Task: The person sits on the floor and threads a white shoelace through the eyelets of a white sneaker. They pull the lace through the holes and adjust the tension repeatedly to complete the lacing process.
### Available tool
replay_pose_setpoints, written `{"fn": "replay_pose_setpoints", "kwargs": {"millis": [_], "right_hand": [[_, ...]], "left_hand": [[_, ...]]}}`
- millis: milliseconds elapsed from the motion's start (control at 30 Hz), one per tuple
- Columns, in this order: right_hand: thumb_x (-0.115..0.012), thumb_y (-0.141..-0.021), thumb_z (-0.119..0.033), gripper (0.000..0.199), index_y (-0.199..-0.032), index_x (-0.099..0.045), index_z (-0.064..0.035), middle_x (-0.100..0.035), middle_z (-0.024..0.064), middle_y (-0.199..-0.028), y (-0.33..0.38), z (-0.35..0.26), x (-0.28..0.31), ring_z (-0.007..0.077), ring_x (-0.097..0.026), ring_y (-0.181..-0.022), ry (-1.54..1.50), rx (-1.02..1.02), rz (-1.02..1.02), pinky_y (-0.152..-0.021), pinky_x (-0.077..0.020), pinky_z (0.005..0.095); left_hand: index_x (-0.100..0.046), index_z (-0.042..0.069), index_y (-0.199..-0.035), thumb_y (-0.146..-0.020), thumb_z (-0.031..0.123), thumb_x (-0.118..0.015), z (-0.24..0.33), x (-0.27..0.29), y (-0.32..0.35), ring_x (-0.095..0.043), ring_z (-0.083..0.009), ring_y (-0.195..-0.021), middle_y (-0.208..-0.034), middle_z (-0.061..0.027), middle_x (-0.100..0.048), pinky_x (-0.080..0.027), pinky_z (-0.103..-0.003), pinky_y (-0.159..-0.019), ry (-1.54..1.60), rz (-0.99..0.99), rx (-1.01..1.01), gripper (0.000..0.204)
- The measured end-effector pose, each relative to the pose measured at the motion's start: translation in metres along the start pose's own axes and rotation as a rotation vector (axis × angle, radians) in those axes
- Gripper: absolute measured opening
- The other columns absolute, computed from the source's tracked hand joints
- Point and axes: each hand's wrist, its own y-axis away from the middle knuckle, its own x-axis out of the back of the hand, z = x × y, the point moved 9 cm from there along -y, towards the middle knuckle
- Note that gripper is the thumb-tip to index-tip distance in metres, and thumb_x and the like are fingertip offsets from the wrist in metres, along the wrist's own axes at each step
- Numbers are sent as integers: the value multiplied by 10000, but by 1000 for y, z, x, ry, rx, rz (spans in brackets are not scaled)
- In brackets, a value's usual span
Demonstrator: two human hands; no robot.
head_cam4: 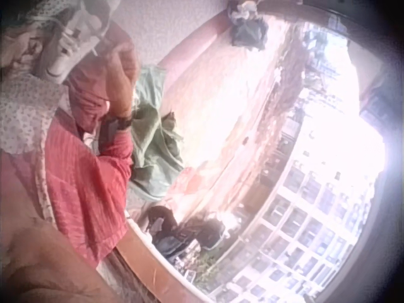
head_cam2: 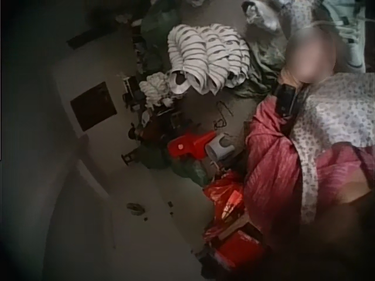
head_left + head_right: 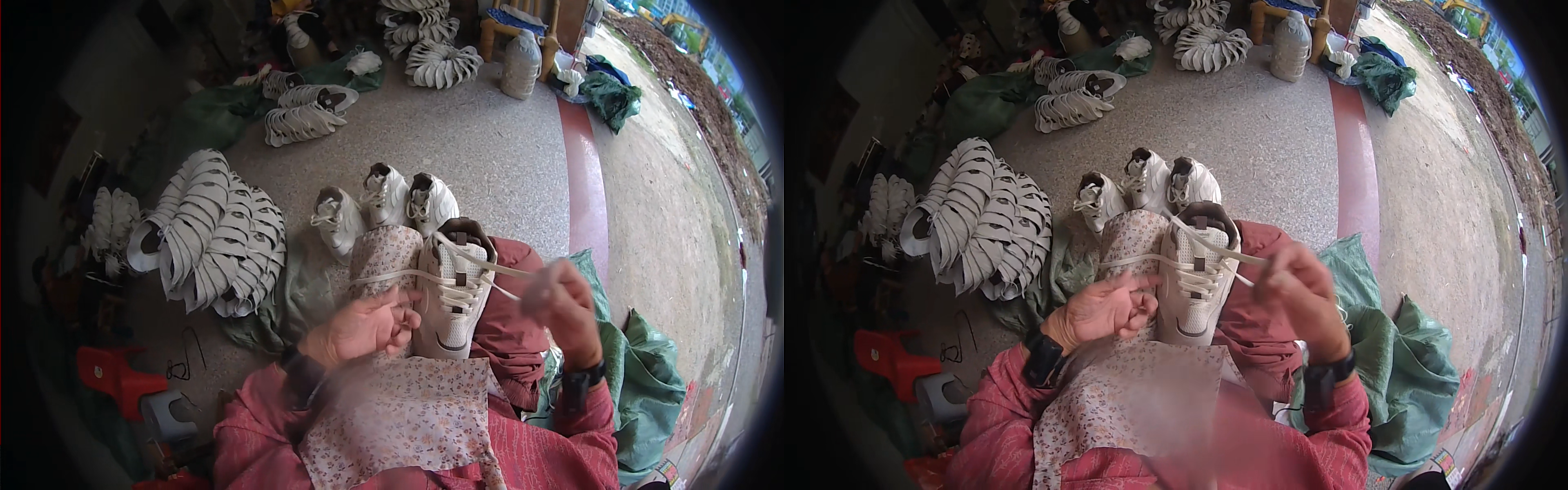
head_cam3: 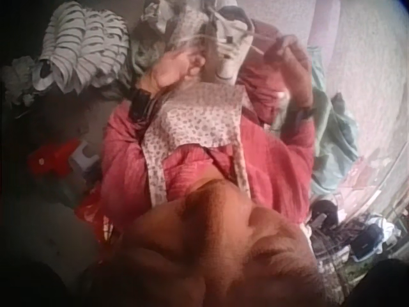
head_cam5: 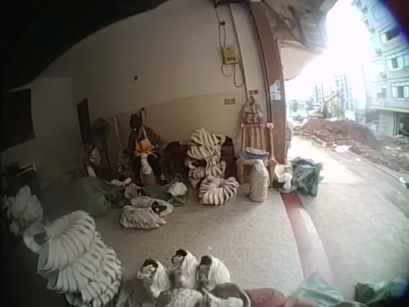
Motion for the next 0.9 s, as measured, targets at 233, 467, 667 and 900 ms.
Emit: {"fn": "replay_pose_setpoints", "kwargs": {"millis": [233, 467, 667, 900], "right_hand": [[-526, -1054, -240, 208, -941, -481, -71, -407, 18, -764, 118, -113, 117, 103, -378, -523, -236, 484, 333, -460, -367, 248], [-421, -1094, -234, 259, -904, -502, -77, -400, 9, -694, 221, -87, 186, 107, -357, -479, -332, 364, 468, -430, -358, 257], [-570, -1031, -299, 299, -922, -620, -25, -646, 50, -744, 214, 17, 197, 113, -575, -568, 784, -575, 801, -516, -462, 254], [-637, -986, -159, 169, -980, -651, 10, -657, 33, -742, 76, 34, 88, 78, -602, -617, 721, -379, 437, -559, -475, 231]], "left_hand": [[-512, 69, -1302, -1044, 240, -544, 61, 22, -17, -545, -152, -741, -927, -50, -600, -486, -300, -677, 280, 17, -451, 311], [-550, 3, -1175, -1062, 129, -488, 148, 81, 77, -433, -113, -655, -768, -6, -460, -389, -258, -591, 148, 136, -893, 181], [-588, 14, -1217, -1032, 172, -575, 164, 129, 171, -495, -102, -733, -811, 10, -518, -445, -261, -695, -103, 711, -1176, 243], [-584, 35, -1277, -1062, 207, -514, 165, 127, 176, -448, -78, -630, -737, 23, -484, -401, -242, -611, 182, 270, -1079, 284]]}}
